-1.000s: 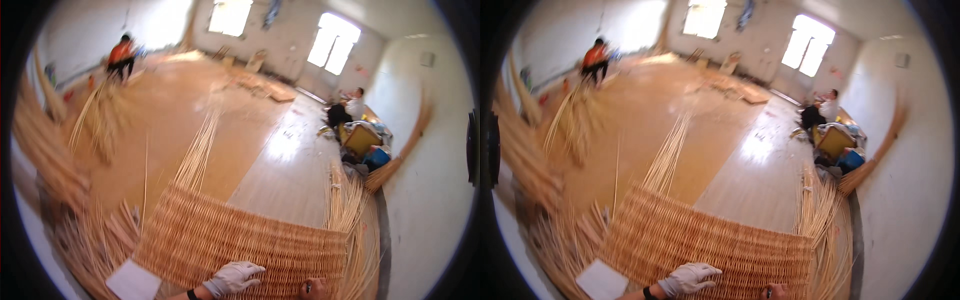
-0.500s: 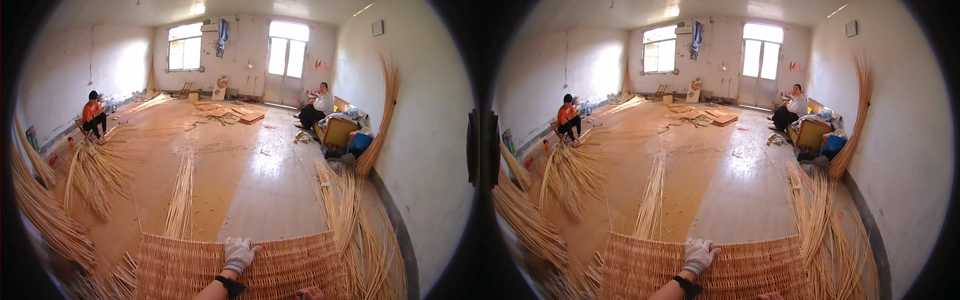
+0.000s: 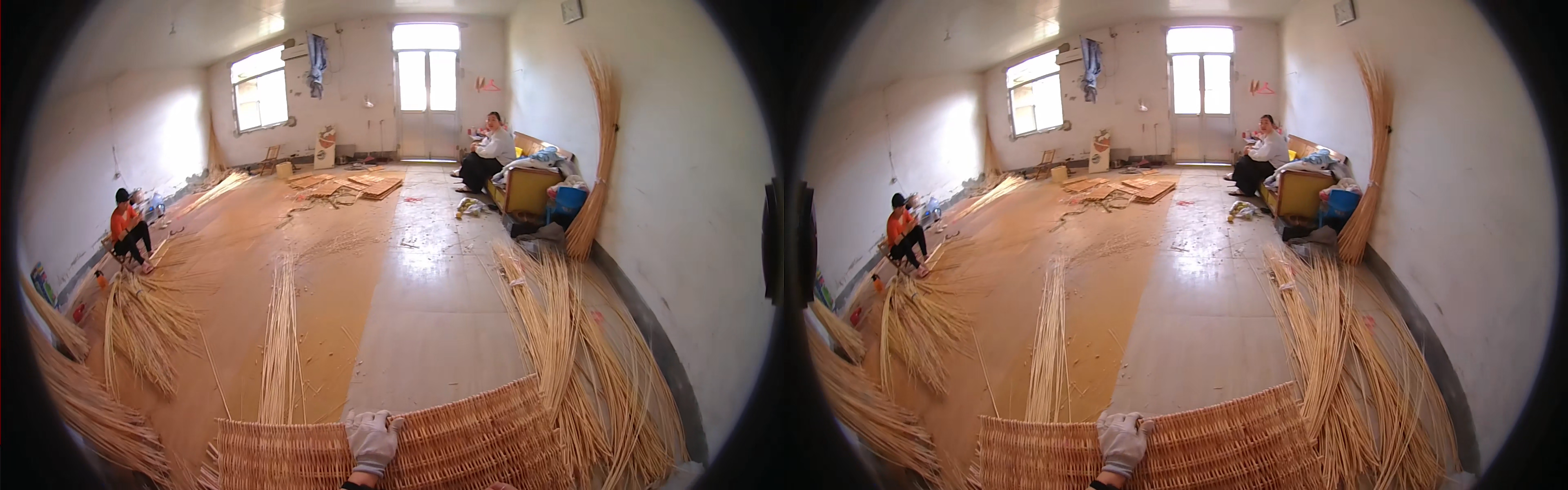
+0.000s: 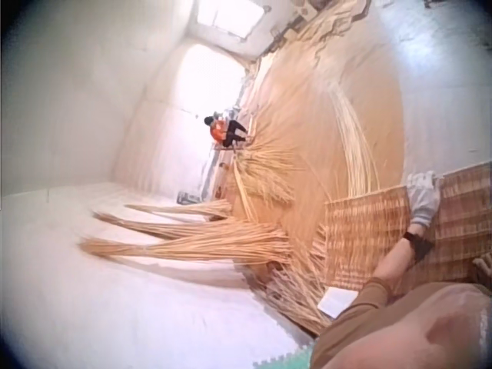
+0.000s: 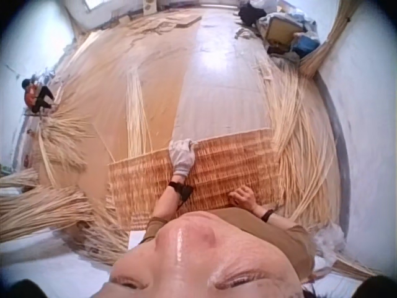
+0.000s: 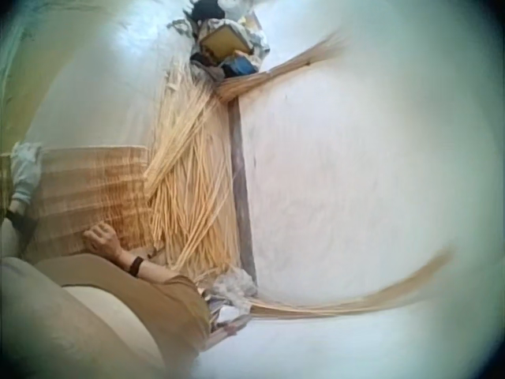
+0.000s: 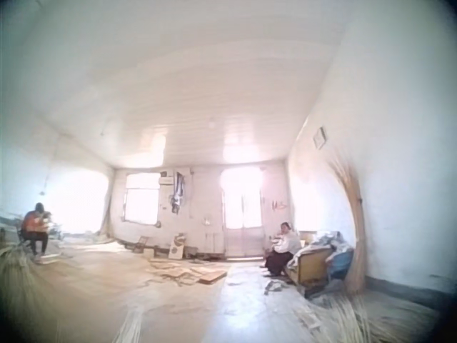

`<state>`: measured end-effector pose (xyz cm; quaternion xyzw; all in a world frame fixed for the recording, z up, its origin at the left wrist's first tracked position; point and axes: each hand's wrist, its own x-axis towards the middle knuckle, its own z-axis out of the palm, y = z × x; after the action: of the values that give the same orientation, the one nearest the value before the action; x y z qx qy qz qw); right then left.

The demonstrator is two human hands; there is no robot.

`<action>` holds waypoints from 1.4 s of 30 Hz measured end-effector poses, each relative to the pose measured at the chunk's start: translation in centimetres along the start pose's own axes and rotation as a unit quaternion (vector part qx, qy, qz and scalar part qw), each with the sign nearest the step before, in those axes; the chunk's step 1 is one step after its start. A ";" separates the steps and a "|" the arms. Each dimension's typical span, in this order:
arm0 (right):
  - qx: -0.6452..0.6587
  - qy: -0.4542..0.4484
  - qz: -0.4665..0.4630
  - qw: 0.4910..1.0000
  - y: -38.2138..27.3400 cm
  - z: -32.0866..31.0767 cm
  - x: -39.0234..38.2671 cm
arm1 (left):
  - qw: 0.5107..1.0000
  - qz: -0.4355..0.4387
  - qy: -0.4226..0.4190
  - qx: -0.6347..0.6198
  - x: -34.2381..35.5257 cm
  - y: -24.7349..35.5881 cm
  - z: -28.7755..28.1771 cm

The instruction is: The recorder weaves a flat wicker mat, measures its length with a tape measure, and trims the excess reeds with snips.

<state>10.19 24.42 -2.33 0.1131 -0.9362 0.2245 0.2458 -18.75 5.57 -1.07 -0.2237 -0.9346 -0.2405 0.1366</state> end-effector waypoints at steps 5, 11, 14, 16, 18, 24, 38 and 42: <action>-0.001 0.019 -0.008 1.000 0.6 1.2 -0.4 | 0.999 0.033 0.034 -0.023 0.5 -0.1 -0.5; -0.018 0.039 -0.005 0.999 0.8 1.7 0.4 | 0.996 0.071 0.048 -0.031 1.6 0.3 0.0; -0.024 0.042 -0.003 0.999 1.4 2.1 0.1 | 0.994 0.083 0.048 -0.049 2.1 0.0 0.5; -0.025 0.042 -0.003 0.999 1.5 2.3 0.0 | 0.994 0.083 0.049 -0.052 2.1 0.0 0.4; -0.022 0.040 -0.005 0.999 1.6 2.6 -0.1 | 0.994 0.079 0.052 -0.051 2.0 -0.1 0.2; -0.024 0.038 0.003 0.999 1.0 2.0 0.4 | 0.992 0.098 0.067 -0.051 2.1 0.5 0.1; -0.010 0.008 -0.008 1.000 0.0 1.4 0.7 | 0.973 0.109 0.128 -0.158 1.7 0.0 0.0; -0.016 0.007 -0.014 1.000 -0.1 1.1 0.8 | 0.972 0.113 0.128 -0.164 1.5 0.3 -0.8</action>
<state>9.09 23.74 -2.76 0.1207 -0.9364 0.2063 0.2568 -19.77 5.97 0.28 -0.3144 -0.8259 -0.4002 0.2427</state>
